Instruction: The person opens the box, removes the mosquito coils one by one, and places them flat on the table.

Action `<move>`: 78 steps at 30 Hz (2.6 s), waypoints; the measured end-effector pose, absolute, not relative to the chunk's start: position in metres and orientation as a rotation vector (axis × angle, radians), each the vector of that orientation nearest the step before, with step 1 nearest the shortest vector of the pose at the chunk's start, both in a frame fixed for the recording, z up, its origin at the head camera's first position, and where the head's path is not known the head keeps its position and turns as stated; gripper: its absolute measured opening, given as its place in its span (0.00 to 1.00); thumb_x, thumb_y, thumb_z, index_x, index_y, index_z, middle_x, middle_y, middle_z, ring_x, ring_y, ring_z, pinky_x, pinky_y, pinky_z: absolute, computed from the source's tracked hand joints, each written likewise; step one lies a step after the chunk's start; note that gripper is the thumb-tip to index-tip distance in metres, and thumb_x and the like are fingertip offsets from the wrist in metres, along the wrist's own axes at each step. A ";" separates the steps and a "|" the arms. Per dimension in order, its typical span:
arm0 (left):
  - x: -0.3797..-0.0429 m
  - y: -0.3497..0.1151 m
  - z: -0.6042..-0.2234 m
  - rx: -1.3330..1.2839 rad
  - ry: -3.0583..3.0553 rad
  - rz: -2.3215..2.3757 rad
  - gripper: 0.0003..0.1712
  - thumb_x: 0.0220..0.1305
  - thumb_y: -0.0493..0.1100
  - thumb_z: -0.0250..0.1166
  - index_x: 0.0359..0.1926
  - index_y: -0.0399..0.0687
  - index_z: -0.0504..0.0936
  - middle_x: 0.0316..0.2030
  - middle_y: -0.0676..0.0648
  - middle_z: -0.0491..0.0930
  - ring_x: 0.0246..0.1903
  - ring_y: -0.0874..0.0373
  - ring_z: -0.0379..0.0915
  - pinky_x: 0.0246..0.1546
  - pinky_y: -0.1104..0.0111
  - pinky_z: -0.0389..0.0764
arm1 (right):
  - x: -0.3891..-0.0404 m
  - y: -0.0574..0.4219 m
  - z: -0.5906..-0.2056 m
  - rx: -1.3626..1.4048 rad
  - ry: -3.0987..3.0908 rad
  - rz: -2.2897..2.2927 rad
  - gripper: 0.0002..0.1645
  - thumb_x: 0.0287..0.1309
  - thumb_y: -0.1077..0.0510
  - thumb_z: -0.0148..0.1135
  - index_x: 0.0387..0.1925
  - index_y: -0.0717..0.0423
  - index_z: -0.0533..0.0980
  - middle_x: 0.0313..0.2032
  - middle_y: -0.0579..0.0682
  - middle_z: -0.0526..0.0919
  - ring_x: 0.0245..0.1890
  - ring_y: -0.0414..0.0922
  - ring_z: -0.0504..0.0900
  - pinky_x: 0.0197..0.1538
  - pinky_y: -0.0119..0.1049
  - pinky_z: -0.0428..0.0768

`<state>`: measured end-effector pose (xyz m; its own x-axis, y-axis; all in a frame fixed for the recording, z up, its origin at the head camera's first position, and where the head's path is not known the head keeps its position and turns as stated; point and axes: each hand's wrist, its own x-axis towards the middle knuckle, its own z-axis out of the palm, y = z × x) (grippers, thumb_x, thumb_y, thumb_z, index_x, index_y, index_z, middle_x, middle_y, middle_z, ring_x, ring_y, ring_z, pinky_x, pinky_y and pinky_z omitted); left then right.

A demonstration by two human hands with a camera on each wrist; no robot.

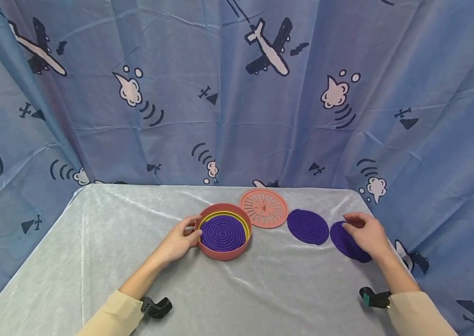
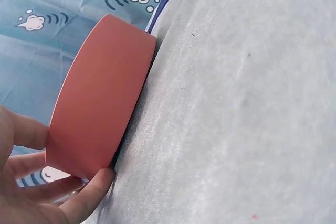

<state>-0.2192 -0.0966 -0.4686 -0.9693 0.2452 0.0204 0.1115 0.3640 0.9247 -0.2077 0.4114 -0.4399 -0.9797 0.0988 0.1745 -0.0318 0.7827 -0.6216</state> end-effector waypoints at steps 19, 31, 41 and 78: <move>-0.218 -0.096 -0.466 0.323 2.481 1.675 0.27 0.74 0.40 0.60 0.71 0.44 0.70 0.62 0.35 0.73 0.57 0.45 0.77 0.45 0.63 0.85 | -0.222 0.294 -0.415 0.193 -2.841 1.255 0.22 0.72 0.54 0.60 0.59 0.64 0.77 0.56 0.63 0.81 0.57 0.59 0.79 0.58 0.51 0.78; -0.218 -0.096 -0.467 0.334 2.490 1.668 0.27 0.74 0.39 0.60 0.71 0.44 0.70 0.62 0.34 0.73 0.57 0.44 0.78 0.44 0.64 0.85 | -0.234 0.225 -0.415 0.369 -2.844 1.362 0.19 0.71 0.58 0.61 0.58 0.63 0.79 0.54 0.60 0.82 0.53 0.56 0.80 0.51 0.46 0.82; -0.218 -0.095 -0.467 0.317 2.500 1.652 0.26 0.74 0.40 0.60 0.71 0.44 0.70 0.63 0.35 0.72 0.57 0.45 0.78 0.45 0.63 0.85 | -0.237 0.181 -0.417 0.517 -2.851 1.382 0.16 0.68 0.59 0.63 0.55 0.59 0.81 0.49 0.54 0.84 0.51 0.50 0.81 0.56 0.50 0.80; -0.220 -0.097 -0.465 0.337 2.494 1.663 0.26 0.74 0.40 0.60 0.70 0.43 0.71 0.61 0.33 0.73 0.57 0.43 0.78 0.45 0.63 0.85 | -0.263 0.118 -0.440 0.555 -3.007 1.052 0.19 0.66 0.58 0.64 0.57 0.57 0.79 0.55 0.55 0.82 0.59 0.53 0.79 0.63 0.55 0.75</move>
<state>-0.2197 -0.0965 -0.4654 -0.9673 0.2527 0.0198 0.1155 0.3697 0.9219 -0.2631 0.1183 -0.4396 -0.9369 -0.3486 0.0256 -0.2885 0.7301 -0.6195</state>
